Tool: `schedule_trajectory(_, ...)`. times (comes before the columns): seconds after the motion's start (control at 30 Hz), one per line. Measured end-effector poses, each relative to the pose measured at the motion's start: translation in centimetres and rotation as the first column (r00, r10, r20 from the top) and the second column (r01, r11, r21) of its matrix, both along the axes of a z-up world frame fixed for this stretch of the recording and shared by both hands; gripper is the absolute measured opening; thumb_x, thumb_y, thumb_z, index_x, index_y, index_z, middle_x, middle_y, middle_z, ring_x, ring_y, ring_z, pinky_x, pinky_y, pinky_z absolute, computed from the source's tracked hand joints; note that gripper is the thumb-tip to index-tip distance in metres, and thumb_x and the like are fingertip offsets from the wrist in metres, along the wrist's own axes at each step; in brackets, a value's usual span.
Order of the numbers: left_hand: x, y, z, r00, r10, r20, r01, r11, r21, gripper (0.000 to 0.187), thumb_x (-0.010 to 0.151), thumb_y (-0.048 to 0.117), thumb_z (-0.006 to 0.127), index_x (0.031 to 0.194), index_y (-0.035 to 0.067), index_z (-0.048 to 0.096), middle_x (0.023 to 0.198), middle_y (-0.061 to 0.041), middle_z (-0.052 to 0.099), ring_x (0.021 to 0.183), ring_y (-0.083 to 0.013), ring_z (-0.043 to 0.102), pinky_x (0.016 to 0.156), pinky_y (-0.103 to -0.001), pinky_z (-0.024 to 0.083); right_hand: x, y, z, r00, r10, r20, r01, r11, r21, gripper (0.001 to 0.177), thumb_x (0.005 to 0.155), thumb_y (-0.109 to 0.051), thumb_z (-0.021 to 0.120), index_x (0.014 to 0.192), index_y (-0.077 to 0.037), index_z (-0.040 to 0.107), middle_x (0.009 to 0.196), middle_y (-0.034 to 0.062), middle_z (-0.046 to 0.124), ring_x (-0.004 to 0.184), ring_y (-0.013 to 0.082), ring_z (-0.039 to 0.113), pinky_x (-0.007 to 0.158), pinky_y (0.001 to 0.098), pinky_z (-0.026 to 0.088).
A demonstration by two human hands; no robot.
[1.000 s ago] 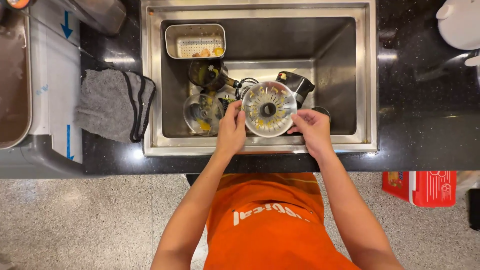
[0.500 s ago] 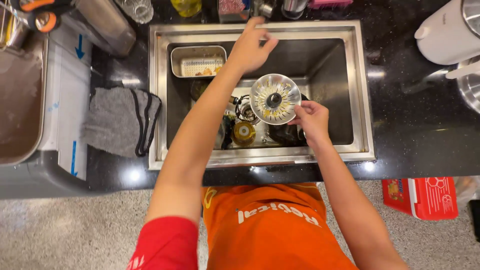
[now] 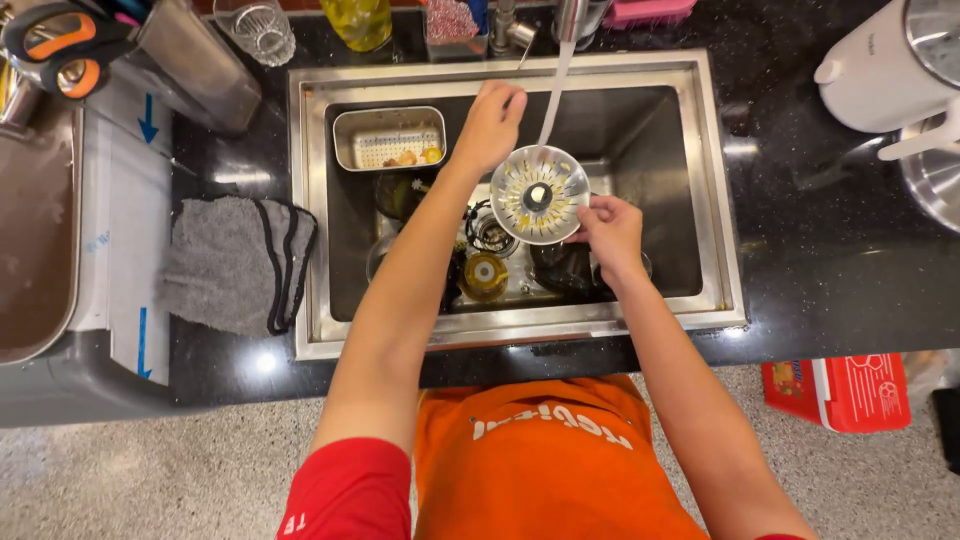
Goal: The person disassembles a coffee machine and a juicer, placing the parts into a sink. They then empty food waste from a strainer into a trash bin and proceed to wash the strainer and other components under running water using a sponge and dish soap.
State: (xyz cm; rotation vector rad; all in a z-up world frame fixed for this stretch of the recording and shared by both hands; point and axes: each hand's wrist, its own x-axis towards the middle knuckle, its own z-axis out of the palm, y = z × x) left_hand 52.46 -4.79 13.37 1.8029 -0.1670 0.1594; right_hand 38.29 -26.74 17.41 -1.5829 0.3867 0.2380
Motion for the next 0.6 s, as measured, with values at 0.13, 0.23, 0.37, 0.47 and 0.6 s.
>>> schedule_trajectory(0.13,-4.9,0.9,-3.5,0.997,0.036,0.071,-0.026,0.989,-0.142,0.030,0.106,0.023,0.057,0.117,-0.002,0.069,0.124,-0.013,0.059,0.106,-0.0241,0.067,0.089,-0.034,0.059,-0.3,-0.4,-0.9,1.000,-0.013,0.026,0.013,1.000,-0.025,0.017,0.097,-0.001,0.063,0.110,0.010,0.065,0.092,0.0140,0.075,0.073,0.0182,0.074,0.062,0.0295,0.063)
schedule_trajectory(0.23,-8.4,0.3,-5.1,0.970,0.143,-0.198,-0.168,0.979,-0.114,0.033,0.105,0.026,0.055,0.117,0.000,0.070,0.116,-0.013,0.066,0.096,-0.0231,0.069,0.088,-0.034,0.056,-0.7,-0.5,-0.9,0.996,-0.026,0.088,0.034,0.996,-0.084,0.016,0.097,-0.001,0.063,0.109,0.009,0.064,0.091,0.0129,0.074,0.070,0.0173,0.072,0.059,0.0292,0.061)
schedule_trajectory(0.37,-9.7,-1.3,-6.1,0.939,0.105,-0.328,-0.143,0.985,-0.095,0.034,0.107,0.027,0.051,0.122,0.002,0.069,0.115,-0.013,0.075,0.106,-0.0211,0.070,0.095,-0.035,0.052,-0.7,-0.8,-0.3,0.959,0.038,0.279,0.048,0.955,-0.294,0.014,0.099,-0.002,0.065,0.109,0.008,0.065,0.089,0.0118,0.073,0.069,0.0140,0.069,0.058,0.0275,0.057)
schedule_trajectory(0.47,-9.4,-2.7,-6.5,0.927,0.054,-0.370,-0.094,0.991,-0.093,0.031,0.104,0.022,0.054,0.123,0.003,0.069,0.111,-0.013,0.076,0.103,-0.0212,0.071,0.092,-0.035,0.054,-0.5,-1.8,0.1,0.914,0.099,0.393,0.101,0.883,-0.458,0.014,0.100,-0.003,0.067,0.109,0.007,0.069,0.088,0.0113,0.075,0.071,0.0121,0.070,0.061,0.0273,0.055)
schedule_trajectory(0.6,-9.5,-3.1,-5.9,0.892,-0.015,-0.451,-0.020,0.997,-0.072,0.031,0.089,0.013,0.069,0.119,0.002,0.070,0.101,-0.014,0.077,0.081,-0.0199,0.074,0.069,-0.034,0.060,0.1,-3.1,1.2,0.922,0.097,0.376,0.133,0.830,-0.541,0.016,0.100,-0.006,0.067,0.109,0.006,0.073,0.084,0.0107,0.075,0.065,0.0119,0.068,0.058,0.0285,0.053)
